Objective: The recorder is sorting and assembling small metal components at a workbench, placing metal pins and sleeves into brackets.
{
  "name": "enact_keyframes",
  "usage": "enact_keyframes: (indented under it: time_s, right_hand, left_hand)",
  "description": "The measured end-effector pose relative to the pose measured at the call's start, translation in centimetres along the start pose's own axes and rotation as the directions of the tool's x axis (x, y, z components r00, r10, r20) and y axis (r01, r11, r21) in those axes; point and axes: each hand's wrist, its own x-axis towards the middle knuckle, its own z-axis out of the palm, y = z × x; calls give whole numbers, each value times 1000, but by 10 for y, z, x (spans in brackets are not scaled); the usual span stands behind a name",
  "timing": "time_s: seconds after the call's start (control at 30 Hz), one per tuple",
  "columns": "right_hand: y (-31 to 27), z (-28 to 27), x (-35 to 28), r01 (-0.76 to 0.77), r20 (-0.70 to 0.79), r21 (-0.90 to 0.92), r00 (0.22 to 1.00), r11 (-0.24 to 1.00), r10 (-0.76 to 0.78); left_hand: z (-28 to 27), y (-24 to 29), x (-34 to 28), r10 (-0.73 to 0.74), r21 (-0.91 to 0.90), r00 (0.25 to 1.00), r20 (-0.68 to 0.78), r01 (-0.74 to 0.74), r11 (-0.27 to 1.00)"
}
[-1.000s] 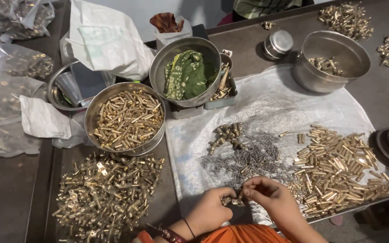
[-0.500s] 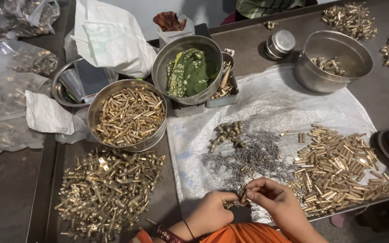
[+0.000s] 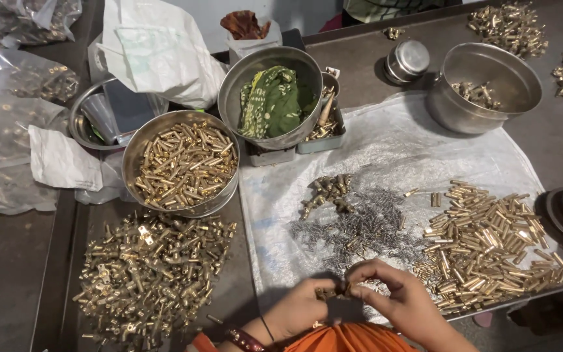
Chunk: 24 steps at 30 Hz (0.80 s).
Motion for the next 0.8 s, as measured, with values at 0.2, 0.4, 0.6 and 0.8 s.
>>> enact_keyframes:
  time_s: [0.2,0.4,0.6,0.8]
  right_hand:
    - [-36,12,-6,-31,-41,15,999,999,31]
    - [14,-36,11,-174,-317,-318,946,932,68]
    - [38,-21,8,11,-49,-767,996,642,-75]
    - [11,0,17,137,115,-798,991,587,-75]
  left_hand:
    - [12,21,-5,-52,-115,997,-52,46,992]
    - [22,58,-12,-115,-131,928,-355,72,989]
    - [9,33,-5,-57,-144,891,-450,-9,989]
    - [4,26,0,-22,-130,862,-507,-51,990]
